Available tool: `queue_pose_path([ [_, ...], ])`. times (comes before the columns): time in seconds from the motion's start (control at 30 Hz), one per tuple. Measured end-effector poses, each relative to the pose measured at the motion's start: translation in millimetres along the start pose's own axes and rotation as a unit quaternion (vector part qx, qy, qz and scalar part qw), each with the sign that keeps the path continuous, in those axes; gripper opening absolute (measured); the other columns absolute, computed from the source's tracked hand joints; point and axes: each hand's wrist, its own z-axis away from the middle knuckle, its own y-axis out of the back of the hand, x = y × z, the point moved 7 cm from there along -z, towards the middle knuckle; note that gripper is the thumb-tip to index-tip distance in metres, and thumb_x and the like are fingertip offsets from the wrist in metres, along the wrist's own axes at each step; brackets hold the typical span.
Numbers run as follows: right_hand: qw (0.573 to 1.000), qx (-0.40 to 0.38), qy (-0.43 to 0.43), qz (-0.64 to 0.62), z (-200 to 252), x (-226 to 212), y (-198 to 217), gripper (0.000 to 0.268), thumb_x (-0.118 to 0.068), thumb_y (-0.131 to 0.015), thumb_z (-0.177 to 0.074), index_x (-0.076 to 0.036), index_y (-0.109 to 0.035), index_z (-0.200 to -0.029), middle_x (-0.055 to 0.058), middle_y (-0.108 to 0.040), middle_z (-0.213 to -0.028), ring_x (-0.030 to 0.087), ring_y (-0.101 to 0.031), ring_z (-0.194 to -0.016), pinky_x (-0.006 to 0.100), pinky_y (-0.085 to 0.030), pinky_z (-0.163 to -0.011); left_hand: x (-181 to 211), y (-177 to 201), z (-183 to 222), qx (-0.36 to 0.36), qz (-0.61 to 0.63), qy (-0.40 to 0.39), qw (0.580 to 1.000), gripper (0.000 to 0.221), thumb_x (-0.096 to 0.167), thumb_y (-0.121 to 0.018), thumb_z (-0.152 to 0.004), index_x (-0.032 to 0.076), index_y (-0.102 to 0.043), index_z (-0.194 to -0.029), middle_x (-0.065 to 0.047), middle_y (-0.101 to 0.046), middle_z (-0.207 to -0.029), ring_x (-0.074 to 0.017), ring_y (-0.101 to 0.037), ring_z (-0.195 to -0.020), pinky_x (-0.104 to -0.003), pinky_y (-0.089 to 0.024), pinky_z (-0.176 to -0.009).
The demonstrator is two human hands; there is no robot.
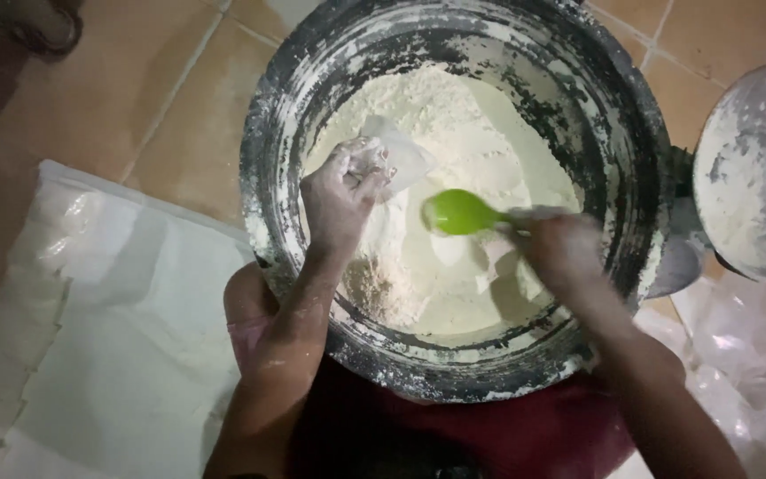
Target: Manual packaging of white powder into small plastic bags using a scoop and a scale
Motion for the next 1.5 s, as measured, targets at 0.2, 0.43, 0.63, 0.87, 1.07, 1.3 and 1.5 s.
queue_pose_path([
  [0.2, 0.985, 0.105, 0.135, -0.036, -71.1, -104.9, -99.5, 0.028, -0.045, -0.057, -0.096, -0.029, -0.079, -0.088, 0.001, -0.072, -0.072, 0.026, -0.073, -0.067, 0.044, -0.056, -0.059, 1.8, -3.0, 2.2, 0.003, -0.064, -0.037, 0.997, 0.028, 0.023, -0.088, -0.078, 0.005, -0.075, -0.095, -0.017, -0.075, -0.080, -0.0348, -0.076, -0.079, -0.042, -0.063, -0.066],
  [0.43, 0.972, -0.002, 0.185, -0.146, -26.7, -107.0, -50.9, 0.035, -0.051, -0.059, -0.096, -0.023, -0.079, -0.100, 0.008, -0.077, -0.085, 0.031, -0.076, -0.084, 0.045, -0.059, -0.070, 9.8, -3.3, 6.8, -0.014, -0.084, -0.031, 0.996, 0.025, 0.023, -0.088, -0.079, 0.005, -0.074, -0.087, -0.019, -0.072, -0.075, -0.0363, -0.075, -0.079, -0.042, -0.060, -0.063],
  [0.63, 0.985, -0.057, 0.041, -0.157, 54.3, -19.2, 37.8, 0.045, -0.059, -0.056, -0.096, -0.027, -0.075, -0.122, 0.010, -0.078, -0.094, 0.035, -0.075, -0.093, 0.048, -0.059, -0.075, 42.6, -16.1, 11.2, -0.076, -0.049, -0.035, 0.995, 0.021, 0.021, -0.085, -0.078, 0.008, -0.078, -0.091, -0.015, -0.073, -0.074, -0.0364, -0.075, -0.076, -0.044, -0.060, -0.064],
  [0.87, 0.986, 0.014, -0.078, -0.150, 94.4, 6.5, 80.6, 0.047, -0.064, -0.057, -0.095, -0.026, -0.079, -0.112, 0.010, -0.080, -0.086, 0.039, -0.076, -0.084, 0.054, -0.058, -0.072, 54.2, -48.7, 31.9, -0.209, -0.085, -0.052, 0.973, 0.018, 0.026, -0.082, -0.081, 0.010, -0.074, -0.083, -0.016, -0.071, -0.070, -0.0374, -0.074, -0.073, -0.044, -0.057, -0.060],
  [1.07, 0.995, 0.012, -0.001, -0.104, 87.6, -21.8, 118.4, 0.033, -0.050, -0.050, -0.099, -0.036, -0.075, -0.115, 0.003, -0.076, -0.088, 0.032, -0.076, -0.082, 0.048, -0.060, -0.068, 59.0, -58.2, 46.0, -0.206, 0.010, 0.032, 0.978, 0.014, 0.022, -0.081, -0.082, 0.010, -0.076, -0.084, -0.011, -0.072, -0.067, -0.0254, -0.075, -0.066, -0.036, -0.057, -0.060],
  [1.3, 0.979, 0.079, 0.170, 0.078, 43.7, -86.4, 122.9, 0.029, -0.015, -0.056, -0.088, -0.024, -0.075, -0.068, 0.001, -0.065, -0.054, 0.024, -0.068, -0.055, 0.039, -0.053, -0.048, 80.9, -61.5, 58.0, -0.197, -0.011, 0.026, 0.980, 0.018, 0.022, -0.077, -0.085, 0.005, -0.074, -0.080, -0.017, -0.066, -0.063, -0.0340, -0.073, -0.070, -0.041, -0.057, -0.066],
  [1.5, 0.950, 0.135, 0.267, 0.089, 30.5, -126.3, 156.8, 0.021, -0.005, -0.064, -0.081, -0.011, -0.077, -0.066, 0.011, -0.063, -0.049, 0.033, -0.066, -0.055, 0.038, -0.039, -0.051, 43.5, -74.4, 57.2, -0.142, 0.006, 0.025, 0.990, 0.021, 0.028, -0.074, -0.084, 0.012, -0.070, -0.071, -0.016, -0.067, -0.066, -0.0309, -0.072, -0.075, -0.031, -0.045, -0.062],
])
